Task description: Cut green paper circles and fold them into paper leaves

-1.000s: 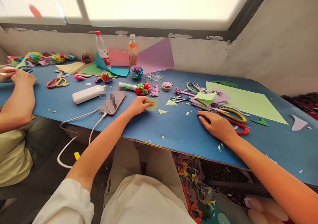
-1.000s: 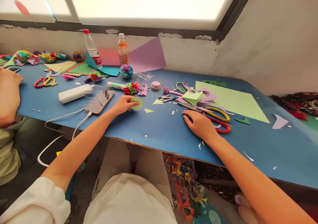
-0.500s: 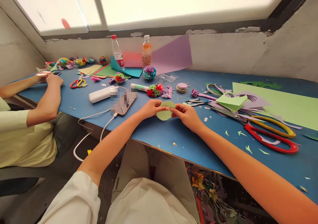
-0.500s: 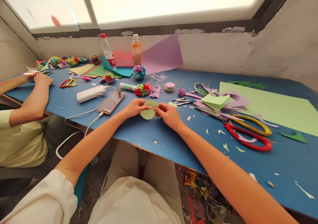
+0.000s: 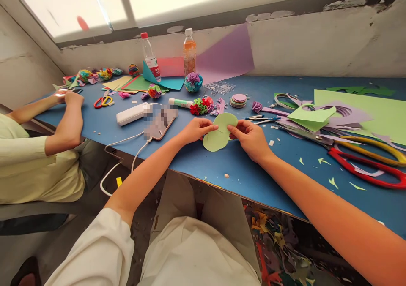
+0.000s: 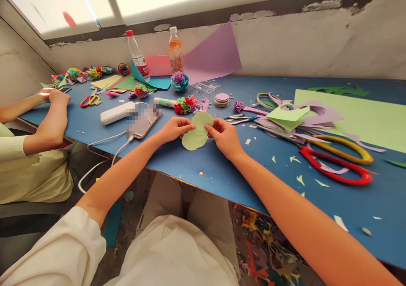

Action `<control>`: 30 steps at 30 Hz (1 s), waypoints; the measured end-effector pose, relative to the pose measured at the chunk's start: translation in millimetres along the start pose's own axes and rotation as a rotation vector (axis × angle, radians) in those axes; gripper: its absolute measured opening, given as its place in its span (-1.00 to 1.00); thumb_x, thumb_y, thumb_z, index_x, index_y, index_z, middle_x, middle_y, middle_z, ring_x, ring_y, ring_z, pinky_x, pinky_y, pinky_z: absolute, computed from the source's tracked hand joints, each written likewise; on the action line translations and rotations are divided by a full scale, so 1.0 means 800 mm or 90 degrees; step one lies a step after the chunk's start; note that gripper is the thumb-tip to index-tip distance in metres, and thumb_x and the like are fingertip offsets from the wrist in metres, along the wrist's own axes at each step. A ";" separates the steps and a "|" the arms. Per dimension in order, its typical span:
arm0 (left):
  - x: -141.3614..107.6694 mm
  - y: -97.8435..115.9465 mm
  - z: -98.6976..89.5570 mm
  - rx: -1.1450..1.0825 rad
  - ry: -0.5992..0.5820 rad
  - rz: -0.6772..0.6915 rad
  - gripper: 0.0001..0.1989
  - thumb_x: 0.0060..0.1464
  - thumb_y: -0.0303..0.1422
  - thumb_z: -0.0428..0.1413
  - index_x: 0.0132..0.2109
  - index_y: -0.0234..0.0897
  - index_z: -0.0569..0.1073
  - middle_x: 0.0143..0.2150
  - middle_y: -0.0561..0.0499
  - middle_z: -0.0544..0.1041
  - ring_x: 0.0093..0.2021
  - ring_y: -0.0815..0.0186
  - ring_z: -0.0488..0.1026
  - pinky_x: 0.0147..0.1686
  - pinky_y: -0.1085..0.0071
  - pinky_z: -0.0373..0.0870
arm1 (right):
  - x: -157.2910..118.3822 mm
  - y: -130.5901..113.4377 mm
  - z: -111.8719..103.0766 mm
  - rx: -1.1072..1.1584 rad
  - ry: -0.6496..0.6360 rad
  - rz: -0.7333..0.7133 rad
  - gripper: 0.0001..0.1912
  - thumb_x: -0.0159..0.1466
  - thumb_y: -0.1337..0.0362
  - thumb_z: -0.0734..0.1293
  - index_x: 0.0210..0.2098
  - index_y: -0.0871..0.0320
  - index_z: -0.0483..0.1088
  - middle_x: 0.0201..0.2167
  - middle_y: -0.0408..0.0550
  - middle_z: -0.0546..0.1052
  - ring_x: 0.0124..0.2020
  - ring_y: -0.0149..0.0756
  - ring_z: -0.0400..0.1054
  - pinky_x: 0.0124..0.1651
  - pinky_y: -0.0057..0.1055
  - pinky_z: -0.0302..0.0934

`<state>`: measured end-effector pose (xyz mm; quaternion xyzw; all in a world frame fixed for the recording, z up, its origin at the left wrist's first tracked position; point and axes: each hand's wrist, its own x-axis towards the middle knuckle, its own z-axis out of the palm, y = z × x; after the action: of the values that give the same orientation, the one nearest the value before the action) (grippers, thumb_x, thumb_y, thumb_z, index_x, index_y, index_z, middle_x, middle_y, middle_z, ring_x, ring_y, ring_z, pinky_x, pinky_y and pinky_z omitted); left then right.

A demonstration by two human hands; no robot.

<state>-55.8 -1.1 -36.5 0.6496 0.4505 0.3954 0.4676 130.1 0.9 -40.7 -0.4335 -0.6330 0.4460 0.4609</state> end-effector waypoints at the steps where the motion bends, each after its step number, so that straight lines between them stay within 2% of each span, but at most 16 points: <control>1: 0.000 0.000 0.000 -0.003 0.005 -0.001 -0.71 -0.03 -0.21 0.14 -0.41 -0.41 0.40 -0.59 0.12 0.30 -0.57 0.53 0.23 -0.62 0.59 0.18 | 0.000 0.000 0.000 0.004 0.005 0.000 -0.63 -0.03 -0.02 0.42 -0.40 0.13 0.40 -0.49 -0.15 0.46 -0.49 -0.37 0.31 -0.34 -0.37 0.29; 6: 0.000 0.002 -0.001 -0.067 -0.018 0.007 -0.72 -0.12 -0.32 0.22 -0.25 -0.38 0.40 -0.47 0.08 0.44 -0.53 0.50 0.32 -0.60 0.59 0.19 | -0.001 -0.004 0.000 -0.012 -0.004 -0.002 -0.63 0.01 -0.05 0.39 -0.48 0.16 0.42 -0.58 -0.16 0.41 -0.53 -0.39 0.27 -0.34 -0.35 0.29; 10: 0.000 0.004 -0.001 -0.055 0.013 0.004 -0.83 -0.08 -0.39 0.18 -0.32 -0.41 0.43 -0.46 0.06 0.45 -0.49 0.50 0.33 -0.55 0.59 0.21 | -0.002 -0.004 0.000 -0.025 -0.003 -0.006 -0.62 0.04 -0.06 0.36 -0.54 0.17 0.42 -0.62 -0.17 0.37 -0.53 -0.38 0.27 -0.36 -0.37 0.28; 12: 0.000 0.003 -0.001 -0.039 0.020 0.000 -0.85 -0.04 -0.37 0.16 -0.33 -0.41 0.42 -0.48 0.06 0.43 -0.49 0.49 0.32 -0.57 0.59 0.20 | -0.001 -0.002 0.000 -0.027 0.009 -0.010 -0.64 0.05 -0.04 0.36 -0.53 0.16 0.42 -0.61 -0.17 0.38 -0.51 -0.37 0.28 -0.36 -0.37 0.28; 16: 0.001 0.003 -0.001 -0.018 0.029 -0.022 -0.82 -0.01 -0.33 0.15 -0.34 -0.39 0.38 -0.48 0.06 0.41 -0.50 0.47 0.32 -0.59 0.57 0.20 | 0.005 -0.004 -0.007 -0.008 0.040 -0.014 -0.65 0.00 0.03 0.41 -0.35 0.14 0.42 -0.49 -0.15 0.46 -0.49 -0.37 0.32 -0.32 -0.35 0.30; 19: 0.001 0.002 -0.006 -0.019 0.013 -0.050 -0.69 -0.12 -0.36 0.24 -0.22 -0.39 0.37 -0.39 0.03 0.44 -0.44 0.45 0.36 -0.51 0.54 0.26 | 0.013 -0.010 -0.025 -0.005 0.059 0.009 -0.67 -0.01 0.03 0.41 -0.36 0.12 0.38 -0.50 -0.15 0.46 -0.50 -0.38 0.32 -0.32 -0.35 0.28; 22: 0.000 0.000 -0.012 -0.014 -0.060 -0.046 -0.38 -0.30 -0.46 0.32 -0.01 -0.37 0.33 -0.27 -0.01 0.45 -0.35 0.43 0.37 -0.34 0.47 0.33 | 0.019 -0.015 -0.050 -0.085 0.023 0.051 -0.69 0.03 0.01 0.37 -0.49 0.13 0.36 -0.59 -0.18 0.38 -0.55 -0.41 0.24 -0.38 -0.39 0.22; 24: -0.001 -0.002 -0.016 0.009 -0.089 -0.032 -0.29 -0.32 -0.50 0.32 0.06 -0.34 0.31 -0.26 0.00 0.44 -0.35 0.44 0.36 -0.28 0.45 0.32 | 0.022 -0.015 -0.063 -0.171 -0.010 0.072 -0.67 0.04 -0.02 0.35 -0.55 0.14 0.36 -0.64 -0.19 0.34 -0.59 -0.43 0.18 -0.43 -0.40 0.15; 27: -0.001 -0.005 -0.018 0.052 -0.076 -0.030 -0.34 -0.23 -0.47 0.27 0.09 -0.36 0.29 -0.40 0.07 0.43 -0.41 0.43 0.34 -0.37 0.48 0.28 | 0.022 -0.013 -0.072 -0.300 -0.042 0.070 -0.61 0.09 -0.04 0.29 -0.65 0.12 0.31 -0.70 -0.19 0.29 -0.62 -0.41 0.11 -0.50 -0.39 0.05; 30: 0.000 -0.006 -0.020 0.122 -0.019 -0.028 -0.48 -0.16 -0.35 0.23 0.01 -0.37 0.36 -0.49 0.10 0.41 -0.44 0.41 0.33 -0.44 0.51 0.21 | 0.020 -0.011 -0.069 -0.414 -0.055 0.012 -0.58 0.13 -0.02 0.25 -0.71 0.11 0.26 -0.73 -0.17 0.29 -0.63 -0.38 0.12 -0.52 -0.39 0.00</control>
<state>-72.3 3.4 -37.3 0.6873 0.4935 0.3300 0.4186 179.1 23.7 -19.6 -0.5446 -0.7573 0.2427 0.2663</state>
